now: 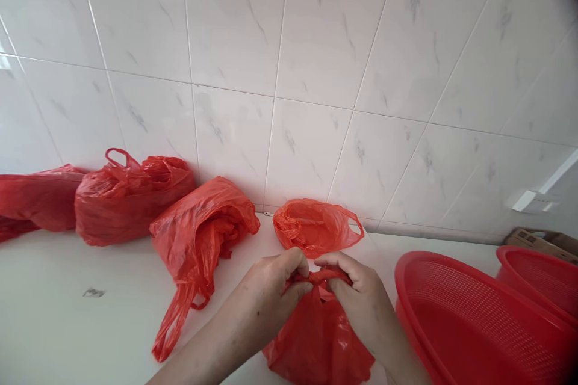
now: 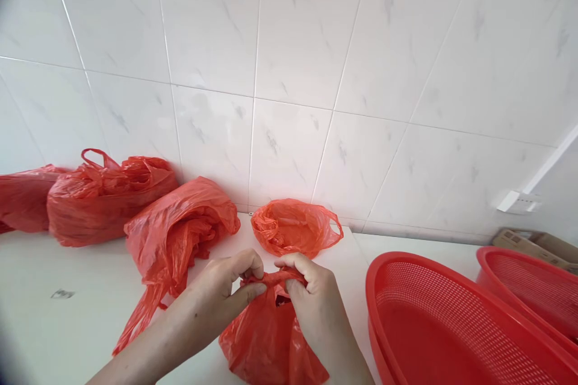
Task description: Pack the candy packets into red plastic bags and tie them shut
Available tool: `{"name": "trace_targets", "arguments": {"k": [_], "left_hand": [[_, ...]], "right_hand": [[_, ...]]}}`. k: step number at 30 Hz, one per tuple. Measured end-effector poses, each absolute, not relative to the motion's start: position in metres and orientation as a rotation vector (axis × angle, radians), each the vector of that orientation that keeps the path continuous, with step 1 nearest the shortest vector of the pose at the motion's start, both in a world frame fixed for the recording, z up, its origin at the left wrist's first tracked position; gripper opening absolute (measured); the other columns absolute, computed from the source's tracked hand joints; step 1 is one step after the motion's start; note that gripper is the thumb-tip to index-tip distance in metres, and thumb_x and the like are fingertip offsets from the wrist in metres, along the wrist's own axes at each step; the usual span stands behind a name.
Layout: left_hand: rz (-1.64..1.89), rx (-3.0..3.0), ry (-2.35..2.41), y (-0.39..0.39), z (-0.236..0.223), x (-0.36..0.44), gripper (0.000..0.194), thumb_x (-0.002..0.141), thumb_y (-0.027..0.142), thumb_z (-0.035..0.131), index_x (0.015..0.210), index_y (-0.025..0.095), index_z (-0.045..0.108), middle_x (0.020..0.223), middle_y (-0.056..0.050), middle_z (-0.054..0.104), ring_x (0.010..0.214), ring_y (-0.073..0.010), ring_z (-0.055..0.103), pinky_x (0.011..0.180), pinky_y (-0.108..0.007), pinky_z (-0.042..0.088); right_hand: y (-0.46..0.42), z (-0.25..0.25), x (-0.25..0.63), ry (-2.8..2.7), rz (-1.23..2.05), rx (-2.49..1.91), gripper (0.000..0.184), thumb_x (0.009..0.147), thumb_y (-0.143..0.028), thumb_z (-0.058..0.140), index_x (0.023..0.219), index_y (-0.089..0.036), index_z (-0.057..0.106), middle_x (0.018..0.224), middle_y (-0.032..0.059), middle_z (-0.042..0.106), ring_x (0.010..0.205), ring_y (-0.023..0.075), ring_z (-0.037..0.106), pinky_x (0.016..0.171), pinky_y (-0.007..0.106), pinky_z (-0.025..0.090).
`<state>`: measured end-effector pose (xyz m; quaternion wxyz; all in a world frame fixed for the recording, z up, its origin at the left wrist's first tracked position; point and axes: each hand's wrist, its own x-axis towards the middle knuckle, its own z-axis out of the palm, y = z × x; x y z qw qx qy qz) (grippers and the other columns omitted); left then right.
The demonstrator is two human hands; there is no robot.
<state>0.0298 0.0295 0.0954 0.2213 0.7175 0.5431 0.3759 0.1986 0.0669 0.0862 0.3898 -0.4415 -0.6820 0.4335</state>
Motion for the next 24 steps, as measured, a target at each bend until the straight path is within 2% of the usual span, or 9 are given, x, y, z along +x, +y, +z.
{"name": "trace_targets", "arguments": {"k": [3,6,10,15,19,22,24], "left_hand": [[1.004,2.044,1.486,0.030,0.095,0.026,0.012,0.080,0.013,0.052,0.073,0.022,0.048,0.072,0.006,0.060,0.064,-0.0112,0.051,0.056,-0.022,0.032],[0.957,2.171,1.431,0.028,0.096,0.021,0.015,0.081,0.013,0.052,0.072,0.022,0.046,0.081,0.004,0.059,0.071,-0.0117,0.052,0.060,-0.022,0.035],[0.880,2.307,1.420,0.019,0.098,0.012,0.019,0.080,0.008,0.052,0.069,0.020,0.043,0.092,0.001,0.055,0.079,-0.0124,0.050,0.069,-0.024,0.037],[0.470,2.312,1.314,-0.008,0.095,-0.005,0.028,0.068,-0.002,0.049,0.062,0.019,0.031,0.073,0.004,0.051,0.069,-0.0109,0.045,0.060,-0.021,0.033],[0.259,2.137,1.357,-0.027,0.087,-0.016,0.025,0.063,0.001,0.048,0.060,0.019,0.031,0.074,0.004,0.054,0.065,-0.0108,0.043,0.058,-0.021,0.033],[0.273,1.994,1.412,-0.035,0.078,-0.021,0.020,0.060,0.002,0.047,0.061,0.019,0.036,0.079,0.004,0.056,0.069,-0.0108,0.048,0.062,-0.020,0.035],[0.319,1.909,1.411,-0.039,0.072,-0.024,0.018,0.060,0.002,0.047,0.061,0.019,0.042,0.082,0.005,0.058,0.074,-0.0108,0.052,0.066,-0.019,0.037]], "right_hand": [[0.063,0.092,0.204,-1.756,1.255,-0.900,0.022,0.077,-0.024,0.052,0.095,-0.022,0.064,0.090,0.0016,0.065,0.083,0.0163,0.060,0.076,0.028,0.049],[0.064,0.093,0.207,-1.745,1.293,-0.780,0.019,0.081,-0.033,0.055,0.093,-0.021,0.064,0.087,0.0017,0.062,0.081,0.0155,0.058,0.076,0.028,0.047],[0.080,0.081,0.208,-1.632,1.000,-1.070,0.018,0.082,-0.034,0.054,0.089,-0.021,0.064,0.089,0.0025,0.065,0.084,0.0174,0.059,0.077,0.030,0.045],[0.106,0.042,0.226,-1.587,0.549,-1.269,0.020,0.079,-0.028,0.048,0.084,-0.021,0.066,0.093,0.0046,0.066,0.090,0.0214,0.059,0.081,0.035,0.043],[0.111,0.005,0.248,-1.705,0.257,-1.396,0.024,0.079,-0.024,0.042,0.082,-0.021,0.065,0.091,0.0053,0.062,0.086,0.0219,0.057,0.074,0.035,0.043],[0.108,-0.014,0.252,-1.785,0.223,-1.438,0.025,0.080,-0.023,0.038,0.079,-0.022,0.062,0.088,0.0048,0.061,0.081,0.0212,0.057,0.068,0.033,0.042],[0.107,-0.023,0.250,-1.750,0.330,-1.400,0.022,0.082,-0.027,0.039,0.081,-0.022,0.060,0.090,0.0053,0.062,0.084,0.0215,0.058,0.071,0.034,0.044]]}}
